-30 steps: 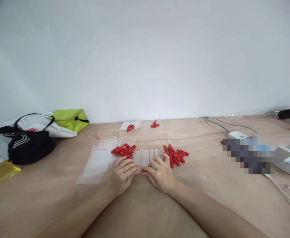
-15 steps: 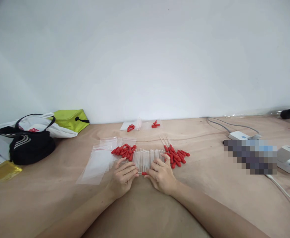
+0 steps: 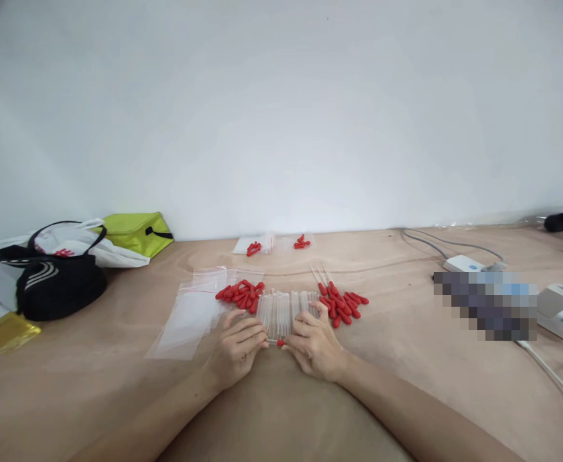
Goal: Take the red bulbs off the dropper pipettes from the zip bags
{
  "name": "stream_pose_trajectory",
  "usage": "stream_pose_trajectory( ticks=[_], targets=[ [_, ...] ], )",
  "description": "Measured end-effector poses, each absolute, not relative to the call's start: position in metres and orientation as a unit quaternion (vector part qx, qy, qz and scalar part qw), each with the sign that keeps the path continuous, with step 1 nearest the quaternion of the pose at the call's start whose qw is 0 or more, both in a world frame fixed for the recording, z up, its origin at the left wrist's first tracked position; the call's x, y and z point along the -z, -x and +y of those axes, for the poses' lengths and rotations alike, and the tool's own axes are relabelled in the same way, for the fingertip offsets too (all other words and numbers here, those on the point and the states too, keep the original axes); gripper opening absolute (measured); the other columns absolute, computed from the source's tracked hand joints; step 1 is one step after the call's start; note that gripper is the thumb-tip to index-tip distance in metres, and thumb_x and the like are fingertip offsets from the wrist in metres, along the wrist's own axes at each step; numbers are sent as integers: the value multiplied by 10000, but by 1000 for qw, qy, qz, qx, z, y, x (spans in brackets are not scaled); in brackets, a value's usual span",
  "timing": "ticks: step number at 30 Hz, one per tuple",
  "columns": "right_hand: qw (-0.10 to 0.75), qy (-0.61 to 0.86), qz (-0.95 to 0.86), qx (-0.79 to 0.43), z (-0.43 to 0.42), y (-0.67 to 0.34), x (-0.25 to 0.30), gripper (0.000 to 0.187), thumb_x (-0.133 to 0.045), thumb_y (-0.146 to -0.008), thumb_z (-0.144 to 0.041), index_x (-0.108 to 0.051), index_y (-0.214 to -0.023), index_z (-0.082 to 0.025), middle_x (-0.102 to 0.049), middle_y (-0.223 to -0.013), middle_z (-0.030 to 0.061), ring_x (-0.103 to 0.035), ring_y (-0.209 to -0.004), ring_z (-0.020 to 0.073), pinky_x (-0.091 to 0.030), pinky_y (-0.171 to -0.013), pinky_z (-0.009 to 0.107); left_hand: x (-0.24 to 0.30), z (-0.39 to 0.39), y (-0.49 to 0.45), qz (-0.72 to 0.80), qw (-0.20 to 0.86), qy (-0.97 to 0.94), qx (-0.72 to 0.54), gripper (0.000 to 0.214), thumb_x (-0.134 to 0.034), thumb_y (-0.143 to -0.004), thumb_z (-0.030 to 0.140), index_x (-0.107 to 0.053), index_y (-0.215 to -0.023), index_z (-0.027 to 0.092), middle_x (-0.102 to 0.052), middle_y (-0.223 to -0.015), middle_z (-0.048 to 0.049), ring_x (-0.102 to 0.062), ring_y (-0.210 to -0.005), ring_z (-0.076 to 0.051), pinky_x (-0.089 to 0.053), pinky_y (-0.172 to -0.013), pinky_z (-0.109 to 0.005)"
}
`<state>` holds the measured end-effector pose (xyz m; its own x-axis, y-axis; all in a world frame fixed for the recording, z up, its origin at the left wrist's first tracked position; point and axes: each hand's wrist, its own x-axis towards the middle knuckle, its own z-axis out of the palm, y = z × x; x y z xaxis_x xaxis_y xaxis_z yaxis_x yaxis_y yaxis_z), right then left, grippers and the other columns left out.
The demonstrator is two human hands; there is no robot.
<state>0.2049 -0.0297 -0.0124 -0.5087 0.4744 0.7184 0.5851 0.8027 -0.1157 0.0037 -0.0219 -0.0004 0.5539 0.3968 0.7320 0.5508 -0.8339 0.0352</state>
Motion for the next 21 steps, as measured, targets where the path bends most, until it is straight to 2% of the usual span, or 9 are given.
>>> stream_pose_trajectory(
  ticks=[7,11,15,18,21],
  targets=[
    [386,312,-864,85,-33,-209,14,192,-458,-823,-251,-629,-744,-209,-491,-580,-22,-467,-711,127,-212,-893,426,-3,-23,2,-273,106,875,386,190,-434,-865,175,-575,-740,191,-671,-731,18,-606,-746,-130,-345,-848,-338],
    [417,356,-833,71,-29,-225,17,158,-486,-823,-252,-641,-802,-231,-539,-646,-7,-488,-688,127,-321,-813,383,-2,-19,17,-321,116,856,389,164,-448,-858,185,-595,-784,190,-657,-764,-13,-600,-720,-133,-433,-701,-271],
    [473,395,-787,29,-18,-243,14,196,-452,-836,-242,-620,-934,-216,-559,-814,46,-535,-741,142,-431,-678,292,4,-17,22,-346,112,852,378,204,-411,-860,156,-594,-949,161,-593,-877,-67,-584,-702,-126,-475,-638,-232],
    [495,474,-728,-10,-5,-256,9,247,-418,-839,-277,-607,-971,-189,-547,-832,61,-555,-768,154,-457,-693,287,7,-14,15,-361,109,848,373,353,-332,-834,70,-515,-1130,128,-517,-957,-105,-569,-768,-137,-488,-688,-252],
    [474,581,-659,-58,10,-274,4,277,-450,-795,-334,-595,-953,-159,-570,-794,55,-559,-701,150,-456,-643,274,7,-9,4,-367,102,848,370,413,-311,-814,38,-456,-1195,98,-490,-909,-101,-555,-796,-149,-491,-702,-261]
  ],
)
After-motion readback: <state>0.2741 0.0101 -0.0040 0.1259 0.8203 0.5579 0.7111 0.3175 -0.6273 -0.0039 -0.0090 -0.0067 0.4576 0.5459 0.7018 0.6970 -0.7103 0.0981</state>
